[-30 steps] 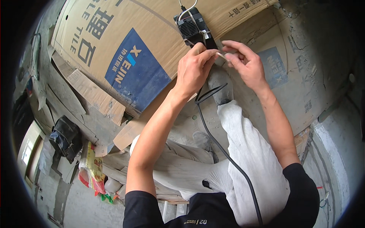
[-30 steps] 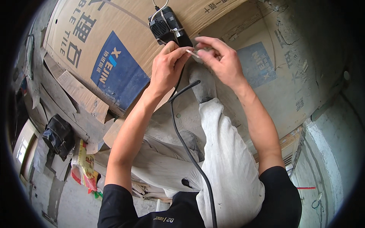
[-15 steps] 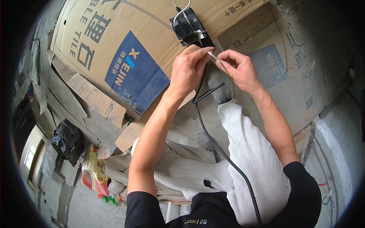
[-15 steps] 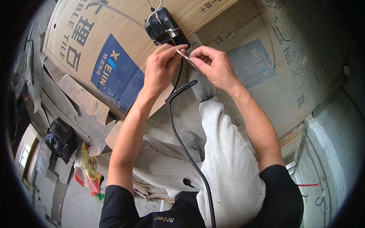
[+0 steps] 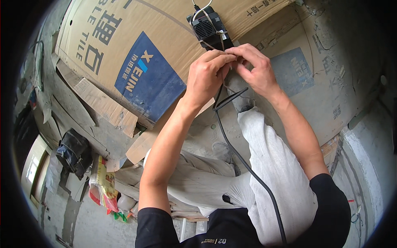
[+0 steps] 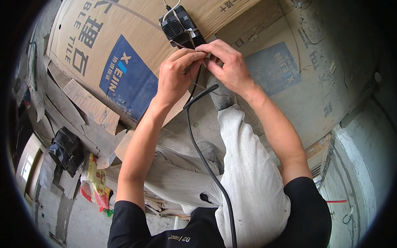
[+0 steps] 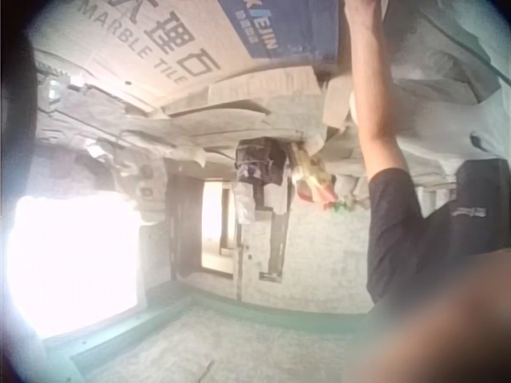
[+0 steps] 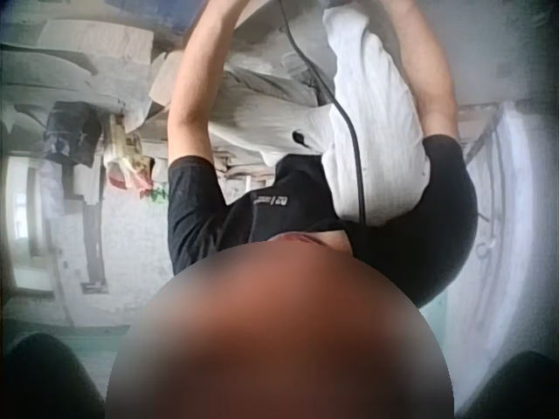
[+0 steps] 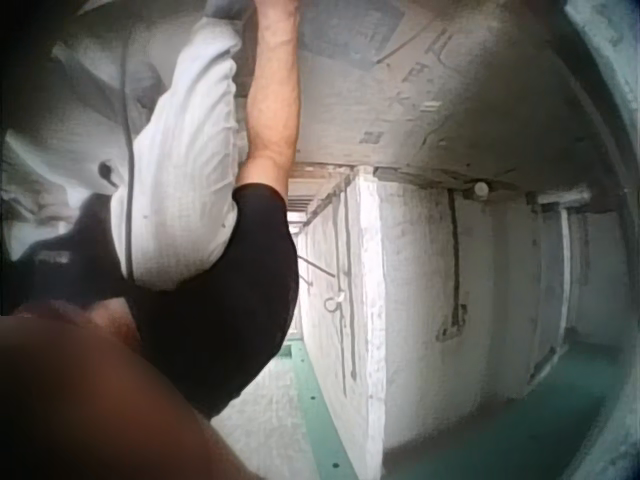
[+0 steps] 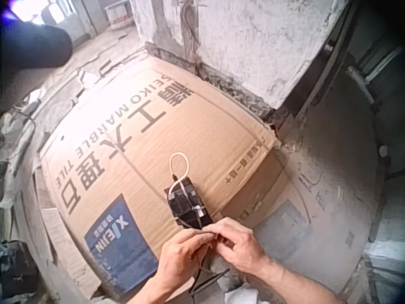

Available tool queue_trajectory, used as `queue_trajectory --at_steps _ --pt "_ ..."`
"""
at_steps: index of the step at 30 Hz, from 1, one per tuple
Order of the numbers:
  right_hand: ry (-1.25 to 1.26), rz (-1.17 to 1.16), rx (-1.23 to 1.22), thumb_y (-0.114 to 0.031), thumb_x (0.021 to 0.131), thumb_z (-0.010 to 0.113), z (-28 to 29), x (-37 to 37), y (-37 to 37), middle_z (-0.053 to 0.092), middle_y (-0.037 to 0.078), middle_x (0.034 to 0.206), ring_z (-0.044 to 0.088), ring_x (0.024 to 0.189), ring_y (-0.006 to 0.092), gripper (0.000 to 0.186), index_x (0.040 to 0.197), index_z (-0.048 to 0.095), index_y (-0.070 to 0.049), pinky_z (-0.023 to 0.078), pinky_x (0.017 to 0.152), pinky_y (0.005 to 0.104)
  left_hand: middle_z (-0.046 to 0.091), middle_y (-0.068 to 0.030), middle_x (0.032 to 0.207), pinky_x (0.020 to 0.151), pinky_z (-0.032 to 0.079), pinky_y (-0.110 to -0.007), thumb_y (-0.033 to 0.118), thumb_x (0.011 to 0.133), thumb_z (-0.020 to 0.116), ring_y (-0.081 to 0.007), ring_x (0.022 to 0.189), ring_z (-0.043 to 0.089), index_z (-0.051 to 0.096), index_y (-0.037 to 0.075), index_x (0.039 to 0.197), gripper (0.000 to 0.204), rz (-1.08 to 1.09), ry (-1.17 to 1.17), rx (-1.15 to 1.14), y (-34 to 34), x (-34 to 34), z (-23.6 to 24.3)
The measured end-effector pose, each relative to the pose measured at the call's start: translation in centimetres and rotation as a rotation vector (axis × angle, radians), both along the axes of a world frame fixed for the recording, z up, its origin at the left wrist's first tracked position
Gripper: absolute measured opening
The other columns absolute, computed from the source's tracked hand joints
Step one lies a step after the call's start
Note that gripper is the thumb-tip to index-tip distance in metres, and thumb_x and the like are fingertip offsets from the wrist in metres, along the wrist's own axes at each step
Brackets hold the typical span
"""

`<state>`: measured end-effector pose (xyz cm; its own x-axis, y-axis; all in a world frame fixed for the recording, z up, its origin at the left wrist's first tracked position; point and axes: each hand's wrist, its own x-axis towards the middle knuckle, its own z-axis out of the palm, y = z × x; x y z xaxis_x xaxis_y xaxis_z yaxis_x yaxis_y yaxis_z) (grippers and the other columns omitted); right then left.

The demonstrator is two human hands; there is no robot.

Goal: Repairing a small electronic device by tightening screws and securing wires.

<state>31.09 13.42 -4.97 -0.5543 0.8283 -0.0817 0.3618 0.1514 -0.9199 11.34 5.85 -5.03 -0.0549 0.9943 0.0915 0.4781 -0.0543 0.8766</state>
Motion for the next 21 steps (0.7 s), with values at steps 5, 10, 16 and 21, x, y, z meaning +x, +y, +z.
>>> queue_trajectory --at_steps 5,10,16,21 --pt "0.041 0.107 -0.049 -0.002 0.102 0.082 -1.0 0.5 1.0 0.079 0.009 0.115 0.08 0.1 0.0234 0.027 0.128 0.081 -0.006 0.065 0.086 0.0357 0.085 -0.0104 0.112 0.085 0.066 -0.041 0.001 0.099 0.086 -0.0321 0.098 0.082 0.081 0.006 0.122 0.024 -0.004 0.084 0.063 -0.2 -0.3 -0.2" --pt "-0.006 0.158 0.157 -0.002 0.101 0.084 -1.6 0.4 1.7 0.079 0.01 0.113 0.078 0.101 0.027 0.02 0.12 0.081 -0.003 0.063 0.087 0.0377 0.084 -0.009 0.112 0.084 0.065 -0.039 0.002 0.099 0.086 -0.0291 0.097 0.082 0.079 0.009 0.123 0.027 -0.007 0.161 0.117 -0.2 -0.9 -0.3" --pt "-0.01 0.152 0.268 -0.003 0.099 0.085 -1.4 0.0 1.2 0.079 0.01 0.111 0.08 0.102 0.0317 0.019 0.117 0.08 -0.006 0.064 0.088 0.0413 0.081 -0.0013 0.107 0.081 0.066 -0.038 0.006 0.095 0.084 -0.0227 0.098 0.079 0.08 0.013 0.123 0.03 -0.016 0.302 0.257 -0.8 -0.9 -1.3" --pt "0.018 0.118 0.272 -0.003 0.097 0.086 -1.9 0.3 0.8 0.08 0.009 0.11 0.08 0.102 0.0318 0.021 0.117 0.08 -0.007 0.065 0.087 0.0419 0.08 -0.001 0.111 0.08 0.066 -0.037 0.005 0.092 0.084 -0.0221 0.098 0.078 0.08 0.013 0.123 0.032 -0.03 0.341 0.269 -0.7 -0.9 -1.5"
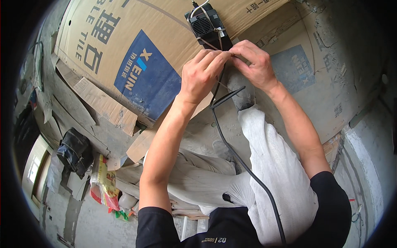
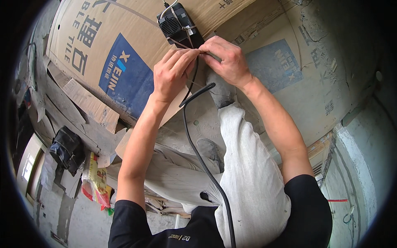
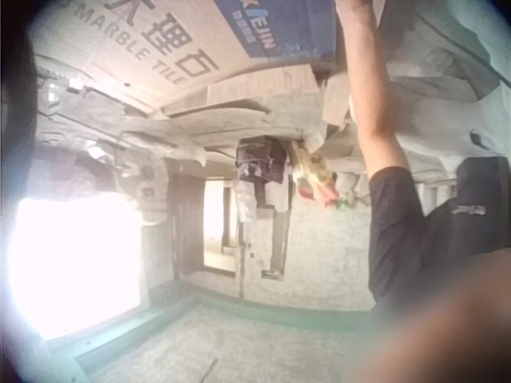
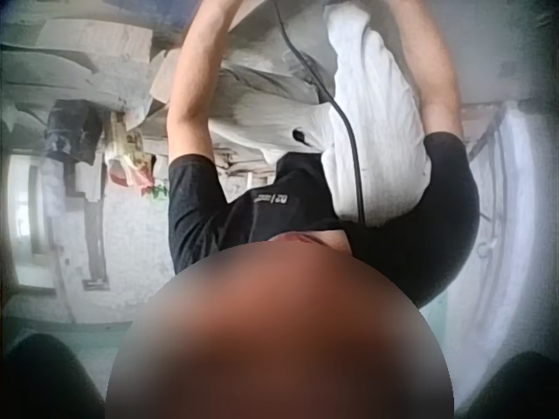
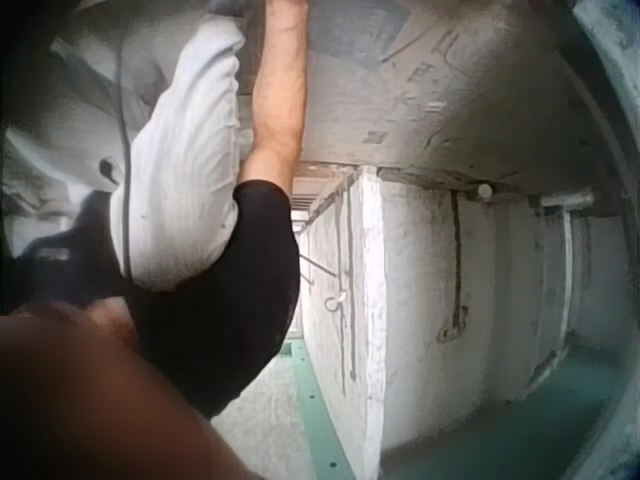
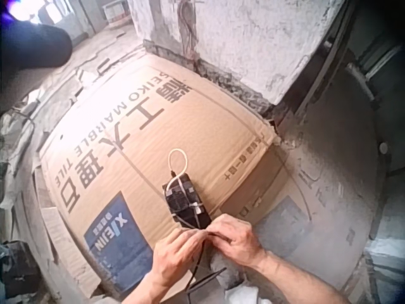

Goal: Repairing a small electronic device by tightening screws and securing wires.

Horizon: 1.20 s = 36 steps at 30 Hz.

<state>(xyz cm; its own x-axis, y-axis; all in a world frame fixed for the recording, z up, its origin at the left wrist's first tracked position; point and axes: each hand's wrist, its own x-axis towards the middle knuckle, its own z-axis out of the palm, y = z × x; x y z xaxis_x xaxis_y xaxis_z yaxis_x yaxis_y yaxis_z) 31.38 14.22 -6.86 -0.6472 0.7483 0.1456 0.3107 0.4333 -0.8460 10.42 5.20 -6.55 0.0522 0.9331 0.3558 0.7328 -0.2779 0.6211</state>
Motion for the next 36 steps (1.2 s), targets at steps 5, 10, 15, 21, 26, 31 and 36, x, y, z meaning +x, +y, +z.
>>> queue_trajectory --at_steps 5,10,15,21,26,31,36 --pt "0.032 -0.022 -0.049 -0.001 0.095 0.086 0.0 -0.1 -0.1 0.08 0.009 0.111 0.08 0.103 0.0307 0.022 0.116 0.081 -0.007 0.064 0.088 0.0409 0.078 -0.0009 0.108 0.075 0.065 -0.036 0.003 0.09 0.083 -0.0215 0.095 0.078 0.08 0.013 0.121 0.033 0.036 -0.003 0.01 -0.1 0.1 0.1" --pt "0.042 -0.009 -0.12 -0.007 0.102 0.084 0.2 0.0 0.4 0.08 0.009 0.109 0.079 0.101 0.0276 0.015 0.117 0.082 -0.006 0.063 0.089 0.0387 0.075 -0.0019 0.105 0.071 0.063 -0.037 0.003 0.09 0.084 -0.0217 0.09 0.077 0.081 0.013 0.119 0.031 0.076 0.009 0.052 -0.1 0.1 -0.4" --pt "-0.004 -0.023 -0.269 -0.014 0.107 0.082 1.0 -0.8 1.5 0.08 0.01 0.107 0.078 0.098 0.0253 0.016 0.12 0.084 -0.005 0.062 0.088 0.0369 0.074 -0.0031 0.106 0.071 0.063 -0.037 0.004 0.091 0.084 -0.0218 0.09 0.077 0.08 0.013 0.118 0.029 0.114 0.035 0.038 -0.5 0.5 -0.7" --pt "-0.043 0.107 -0.203 -0.01 0.108 0.08 1.8 -1.1 2.8 0.08 0.01 0.106 0.077 0.094 0.024 0.019 0.125 0.085 -0.006 0.061 0.085 0.0367 0.073 -0.0034 0.105 0.071 0.063 -0.037 0.005 0.091 0.084 -0.0221 0.089 0.077 0.079 0.013 0.118 0.028 0.136 0.03 0.042 -0.5 0.4 -1.0" --pt "-0.105 0.164 -0.328 -0.008 0.106 0.079 2.4 -1.3 3.6 0.075 0.01 0.103 0.077 0.092 0.0254 0.013 0.118 0.081 -0.003 0.062 0.084 0.0384 0.075 -0.0059 0.101 0.068 0.063 -0.037 -0.002 0.095 0.087 -0.0249 0.083 0.078 0.08 0.01 0.118 0.028 0.132 -0.023 0.06 -0.4 0.3 -0.8" --pt "-0.155 0.07 -0.108 -0.007 0.102 0.078 2.8 -1.1 2.0 0.074 0.01 0.1 0.078 0.087 0.0244 0.01 0.11 0.074 -0.002 0.063 0.079 0.04 0.084 -0.0082 0.114 0.077 0.067 -0.037 -0.004 0.094 0.085 -0.0267 0.094 0.083 0.082 0.01 0.124 0.033 0.088 -0.111 0.013 -0.5 0.3 -0.2" --pt "-0.153 0.007 -0.159 -0.006 0.095 0.078 3.6 -1.1 1.8 0.075 0.01 0.097 0.077 0.078 0.0264 0.012 0.105 0.072 -0.003 0.062 0.072 0.0408 0.086 -0.0071 0.124 0.082 0.069 -0.037 -0.003 0.093 0.081 -0.0262 0.101 0.085 0.083 0.011 0.128 0.038 0.056 -0.098 0.025 -0.6 -0.2 -0.4"
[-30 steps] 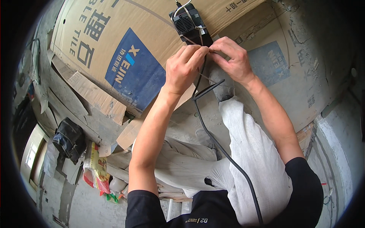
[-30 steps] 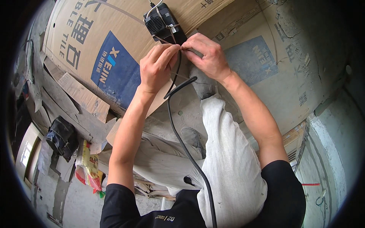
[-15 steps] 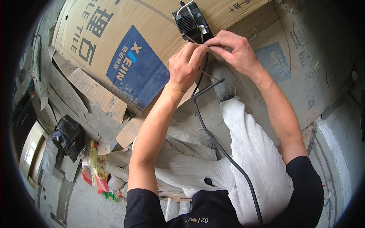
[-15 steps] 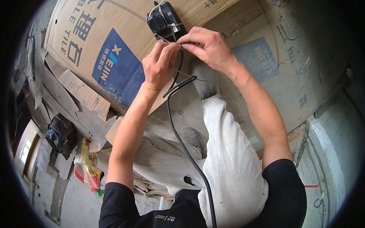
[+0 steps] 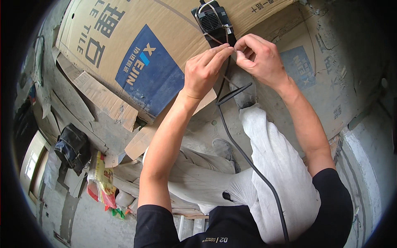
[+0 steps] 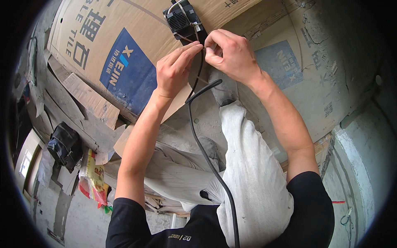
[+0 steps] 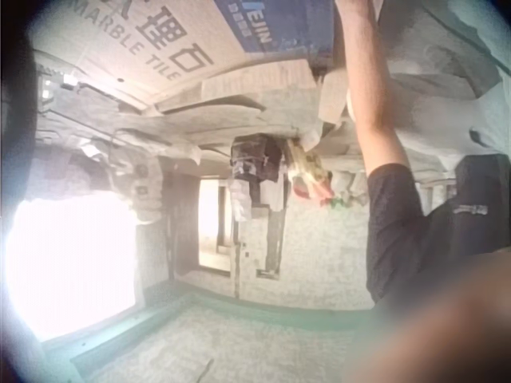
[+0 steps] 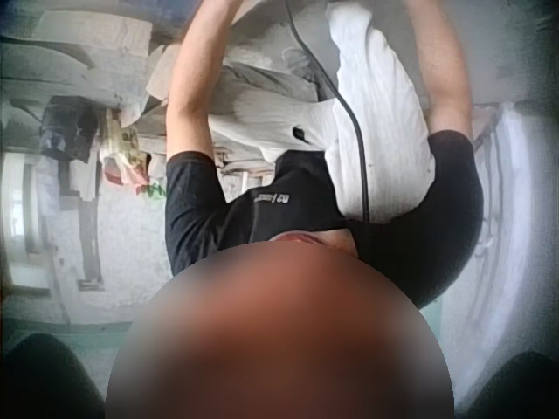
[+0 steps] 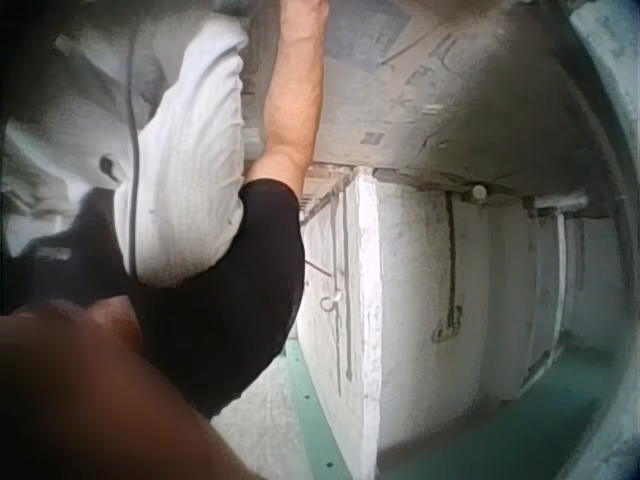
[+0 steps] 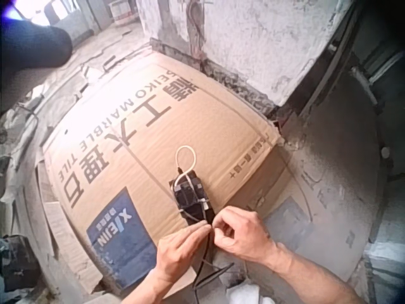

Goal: Repairing a small electronic device by tightening screws and securing wires.

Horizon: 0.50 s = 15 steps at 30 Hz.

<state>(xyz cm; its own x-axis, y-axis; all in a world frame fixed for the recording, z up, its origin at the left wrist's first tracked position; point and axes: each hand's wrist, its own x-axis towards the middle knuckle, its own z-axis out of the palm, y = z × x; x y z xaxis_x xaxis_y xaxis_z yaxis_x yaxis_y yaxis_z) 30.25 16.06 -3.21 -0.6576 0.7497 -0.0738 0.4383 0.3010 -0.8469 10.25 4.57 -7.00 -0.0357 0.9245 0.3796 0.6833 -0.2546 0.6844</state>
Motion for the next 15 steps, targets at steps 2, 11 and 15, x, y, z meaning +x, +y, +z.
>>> queue_trajectory --at_steps 2,11,15 --pt "0.038 -0.042 -0.133 -0.008 0.094 0.078 0.3 -0.3 -0.1 0.076 0.011 0.096 0.076 0.073 0.0288 0.012 0.103 0.071 -0.005 0.062 0.069 0.04 0.087 -0.0102 0.125 0.085 0.069 -0.037 -0.009 0.091 0.081 -0.0283 0.103 0.086 0.084 0.01 0.129 0.043 0.003 -0.018 -0.013 -0.1 0.0 0.0" --pt "-0.218 0.168 0.386 -0.01 0.1 0.073 1.1 -0.4 0.3 0.076 0.012 0.095 0.077 0.079 0.0409 0.009 0.103 0.066 -0.007 0.063 0.07 0.0531 0.088 -0.0097 0.121 0.086 0.069 -0.036 -0.008 0.094 0.081 -0.0283 0.102 0.086 0.084 0.009 0.128 0.038 0.052 -0.063 -0.048 -0.2 -0.1 -0.1" --pt "-0.233 0.18 0.364 -0.01 0.1 0.072 1.1 0.0 0.2 0.076 0.013 0.093 0.077 0.08 0.0421 0.008 0.105 0.066 -0.007 0.063 0.071 0.053 0.089 -0.0097 0.121 0.087 0.069 -0.036 -0.007 0.096 0.081 -0.0281 0.102 0.086 0.085 0.008 0.126 0.034 0.03 -0.061 -0.038 -0.3 -0.5 0.2"
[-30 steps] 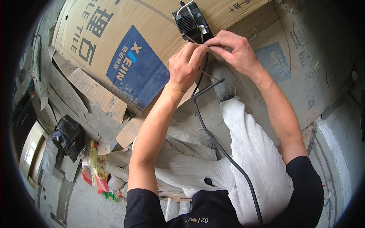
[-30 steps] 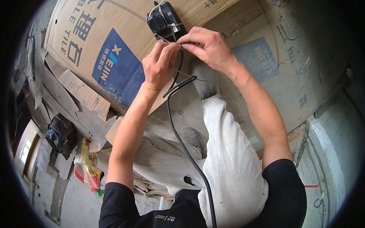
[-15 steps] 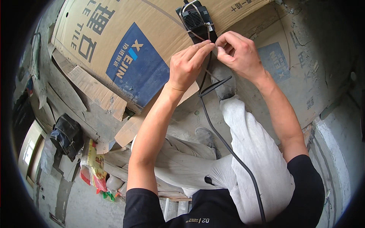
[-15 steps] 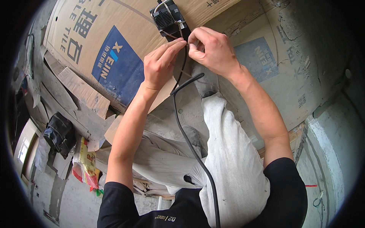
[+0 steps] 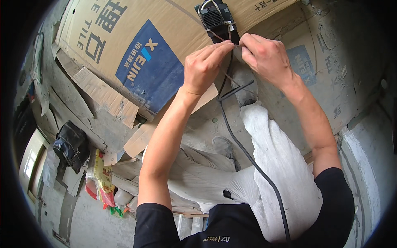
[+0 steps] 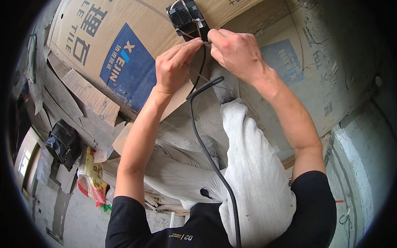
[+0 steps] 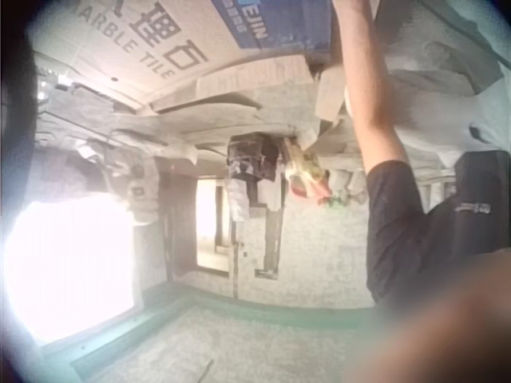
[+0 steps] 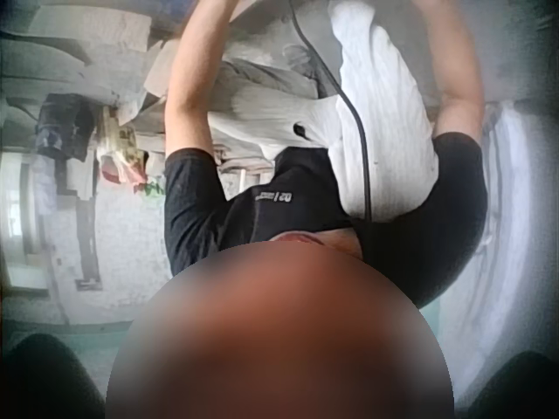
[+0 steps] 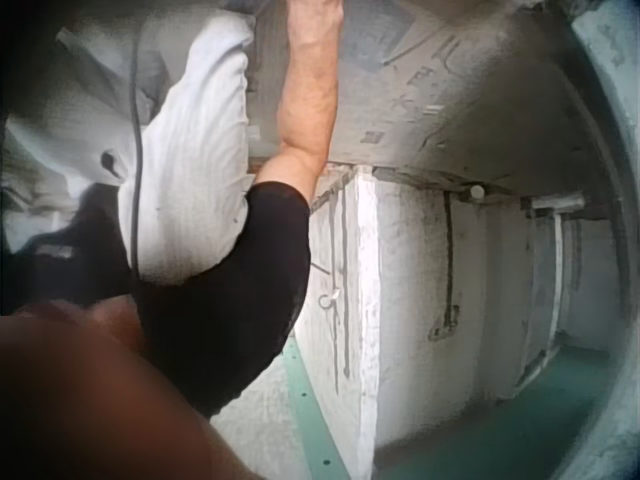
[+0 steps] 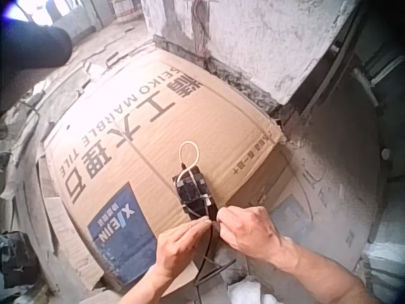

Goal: Repairing a small electronic device by tightening screws and securing wires.

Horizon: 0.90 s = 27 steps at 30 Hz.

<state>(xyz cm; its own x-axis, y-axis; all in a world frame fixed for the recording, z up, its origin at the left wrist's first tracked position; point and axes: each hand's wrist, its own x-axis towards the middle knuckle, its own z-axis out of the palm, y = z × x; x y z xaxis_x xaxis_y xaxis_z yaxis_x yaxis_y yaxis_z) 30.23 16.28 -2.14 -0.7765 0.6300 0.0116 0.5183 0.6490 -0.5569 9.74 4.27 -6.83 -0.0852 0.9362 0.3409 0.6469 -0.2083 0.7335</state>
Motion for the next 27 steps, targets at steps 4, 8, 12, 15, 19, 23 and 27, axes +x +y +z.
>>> queue_trajectory --at_steps 4,8,12,15,19,23,27 --pt "-0.019 -0.073 -0.097 -0.01 0.1 0.07 -0.3 0.9 0.0 0.076 0.018 0.089 0.077 0.08 0.0432 0.007 0.104 0.068 -0.005 0.062 0.07 0.0529 0.089 -0.0093 0.121 0.088 0.069 -0.037 -0.006 0.097 0.082 -0.0286 0.102 0.086 0.085 0.007 0.125 0.032 -0.017 0.019 -0.002 -0.2 -1.1 0.0" --pt "0.02 -0.144 -0.191 -0.01 0.1 0.068 -1.2 1.3 -0.2 0.076 0.02 0.086 0.076 0.077 0.0428 0.007 0.1 0.069 -0.003 0.059 0.069 0.0516 0.089 -0.0102 0.121 0.09 0.069 -0.037 -0.005 0.098 0.082 -0.0289 0.103 0.086 0.085 0.006 0.123 0.028 -0.036 0.028 0.0 0.0 -1.2 0.2" --pt "0.094 -0.228 -0.357 -0.009 0.1 0.068 -2.4 1.9 -0.3 0.075 0.02 0.082 0.075 0.074 0.0416 0.007 0.099 0.07 -0.003 0.058 0.068 0.0498 0.089 -0.0103 0.119 0.088 0.069 -0.037 -0.004 0.095 0.083 -0.0287 0.103 0.086 0.085 0.006 0.122 0.029 -0.078 0.088 0.06 0.3 -1.8 0.9" --pt "0.106 -0.21 -0.377 -0.005 0.101 0.069 -2.7 2.1 -0.9 0.065 0.015 0.077 0.064 0.066 0.0205 0.007 0.102 0.069 0.002 0.052 0.064 0.0384 0.087 -0.0087 0.109 0.083 0.066 -0.037 -0.004 0.092 0.084 -0.0285 0.097 0.084 0.085 0.009 0.122 0.033 -0.015 0.199 0.029 -0.2 -2.1 1.1" --pt "0.12 -0.227 -0.277 -0.002 0.1 0.07 -4.0 2.4 -1.3 0.064 0.014 0.075 0.062 0.065 0.0184 0.004 0.102 0.069 0.001 0.051 0.063 0.037 0.082 -0.0051 0.102 0.08 0.064 -0.04 0.003 0.095 0.076 -0.0256 0.091 0.079 0.081 0.01 0.123 0.029 0.044 0.253 -0.08 -0.8 -2.5 0.3" --pt "0.159 -0.222 -0.285 0.001 0.098 0.07 -3.5 2.5 -1.7 0.067 0.016 0.076 0.067 0.065 0.0236 0.004 0.101 0.068 0.0 0.051 0.062 0.0382 0.073 -0.0065 0.091 0.081 0.058 -0.042 0.005 0.098 0.077 -0.0269 0.088 0.072 0.078 0.011 0.129 0.032 -0.018 0.331 -0.157 -1.3 -2.7 0.5" --pt "0.149 -0.195 -0.198 -0.005 0.099 0.069 -3.3 2.3 -1.5 0.073 0.018 0.081 0.075 0.07 0.0389 0.002 0.1 0.068 -0.005 0.057 0.063 0.047 0.071 -0.0057 0.091 0.084 0.056 -0.04 0.005 0.097 0.078 -0.0264 0.09 0.07 0.077 0.012 0.131 0.035 -0.097 0.375 -0.17 -1.4 -3.4 0.2"
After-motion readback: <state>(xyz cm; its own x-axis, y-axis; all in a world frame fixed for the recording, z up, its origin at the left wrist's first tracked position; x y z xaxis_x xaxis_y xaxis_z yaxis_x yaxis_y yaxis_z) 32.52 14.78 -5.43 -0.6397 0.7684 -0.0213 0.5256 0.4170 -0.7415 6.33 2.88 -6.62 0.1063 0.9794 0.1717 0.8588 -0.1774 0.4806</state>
